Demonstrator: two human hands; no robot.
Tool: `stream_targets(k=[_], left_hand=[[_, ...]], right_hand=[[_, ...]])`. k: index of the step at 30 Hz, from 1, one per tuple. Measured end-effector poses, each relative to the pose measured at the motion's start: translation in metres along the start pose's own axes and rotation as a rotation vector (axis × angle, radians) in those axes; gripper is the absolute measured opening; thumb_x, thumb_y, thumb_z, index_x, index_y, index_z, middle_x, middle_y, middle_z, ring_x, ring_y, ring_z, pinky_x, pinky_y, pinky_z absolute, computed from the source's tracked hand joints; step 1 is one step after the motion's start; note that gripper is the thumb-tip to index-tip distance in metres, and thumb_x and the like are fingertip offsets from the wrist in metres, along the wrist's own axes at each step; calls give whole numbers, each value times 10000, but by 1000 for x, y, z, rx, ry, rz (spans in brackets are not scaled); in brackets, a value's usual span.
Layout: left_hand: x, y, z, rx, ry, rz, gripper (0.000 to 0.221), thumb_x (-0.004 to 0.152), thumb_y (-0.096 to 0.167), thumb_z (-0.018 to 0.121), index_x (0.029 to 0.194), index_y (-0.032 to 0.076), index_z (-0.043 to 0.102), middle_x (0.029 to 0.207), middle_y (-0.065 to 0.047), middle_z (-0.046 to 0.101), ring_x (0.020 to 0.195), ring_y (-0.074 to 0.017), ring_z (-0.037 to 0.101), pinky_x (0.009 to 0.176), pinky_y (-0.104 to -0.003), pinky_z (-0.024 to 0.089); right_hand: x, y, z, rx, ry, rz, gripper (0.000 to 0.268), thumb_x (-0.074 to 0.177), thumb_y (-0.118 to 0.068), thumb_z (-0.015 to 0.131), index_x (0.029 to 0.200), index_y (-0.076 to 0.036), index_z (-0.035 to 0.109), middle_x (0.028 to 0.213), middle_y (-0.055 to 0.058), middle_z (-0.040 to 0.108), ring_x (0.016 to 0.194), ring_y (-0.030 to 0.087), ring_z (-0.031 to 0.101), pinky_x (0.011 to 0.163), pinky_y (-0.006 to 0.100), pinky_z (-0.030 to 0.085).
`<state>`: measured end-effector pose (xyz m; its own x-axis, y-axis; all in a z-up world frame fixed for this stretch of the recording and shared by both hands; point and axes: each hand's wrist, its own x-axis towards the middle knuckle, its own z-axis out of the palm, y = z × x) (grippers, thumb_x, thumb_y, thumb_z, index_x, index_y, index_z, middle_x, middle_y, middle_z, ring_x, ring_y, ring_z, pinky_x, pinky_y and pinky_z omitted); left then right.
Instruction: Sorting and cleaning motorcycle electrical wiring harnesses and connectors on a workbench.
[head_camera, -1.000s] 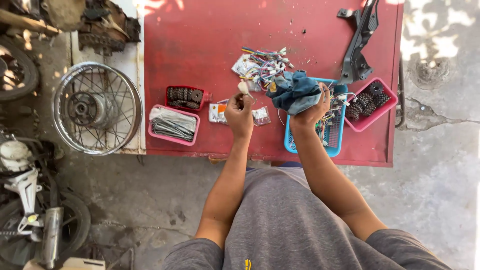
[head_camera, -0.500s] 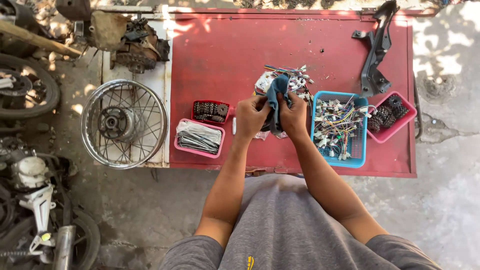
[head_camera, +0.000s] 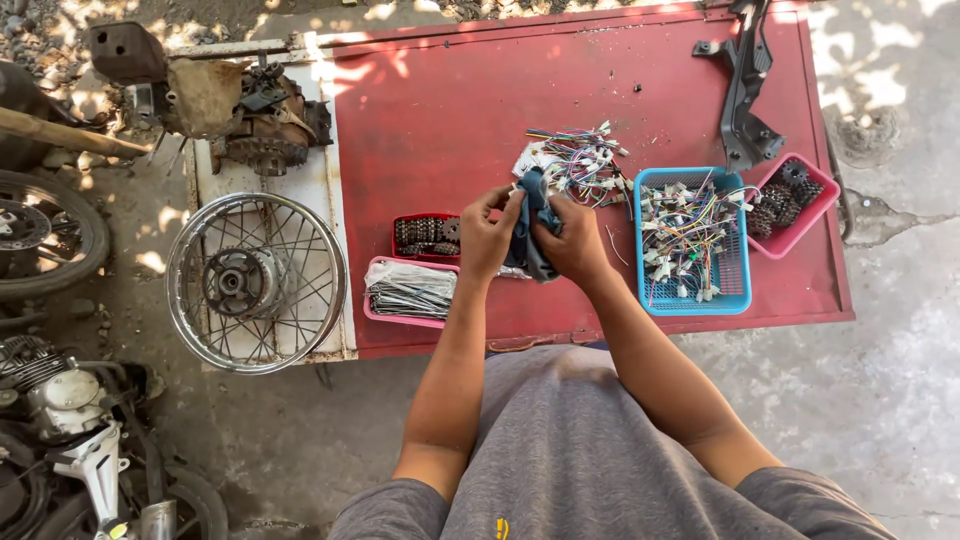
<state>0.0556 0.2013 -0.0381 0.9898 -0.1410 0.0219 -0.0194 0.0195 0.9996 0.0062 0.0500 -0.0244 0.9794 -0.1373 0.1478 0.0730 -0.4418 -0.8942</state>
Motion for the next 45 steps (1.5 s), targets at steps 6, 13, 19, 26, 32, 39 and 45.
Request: stream_targets(k=[6,13,19,26,32,39,45], left_hand=[[10,-74,-3,-392,107,-331,268,977,245,753,1013,-21,760,849,-39,727,696,-88,617,588,-256,485],[42,-38,-38,-675,504,-461,254,939,352,733,905,100,736,818,-29,707,641,-122,630,489,-289,479],[41,0,-35,-468,624,-263,272,922,368,768,966,100,753,848,-45,759,746,-95,712,531,-258,490],[19,-24,79,-404,124,-217,267,951,182,756,1147,1,774,904,-48,769,746,-74,674,640,-243,563],[16,-1,101,-55,125,-146,296,943,152,724,1172,-34,753,915,-64,785,805,-45,654,684,-220,530],[22,19,110,157,195,-76,244,921,146,745,1072,-45,764,873,-55,789,809,-71,715,719,-232,548],[20,1,113,61,341,-88,259,949,184,753,1033,-58,784,819,-68,770,739,-65,635,648,-240,521]], right_hand=[[5,-5,6,-61,-108,25,184,856,-151,736,889,8,649,754,209,640,678,358,653,627,413,508],[-4,8,-21,-47,-330,110,215,834,-180,753,906,12,690,718,195,645,603,262,607,625,399,521],[9,20,-62,125,-67,287,206,904,-177,728,1019,-6,727,744,81,709,708,62,620,652,314,542],[20,8,-69,26,46,33,193,852,-85,703,1006,29,674,783,172,679,691,180,643,654,363,531],[26,28,-89,-77,-124,43,171,835,-115,722,879,33,649,747,197,662,647,256,647,627,392,523],[27,32,-96,7,-188,62,204,806,-150,729,825,34,644,641,175,625,564,141,567,572,362,525],[40,26,-105,-26,-293,93,225,779,-162,750,801,45,664,589,133,602,536,89,558,551,353,510]])
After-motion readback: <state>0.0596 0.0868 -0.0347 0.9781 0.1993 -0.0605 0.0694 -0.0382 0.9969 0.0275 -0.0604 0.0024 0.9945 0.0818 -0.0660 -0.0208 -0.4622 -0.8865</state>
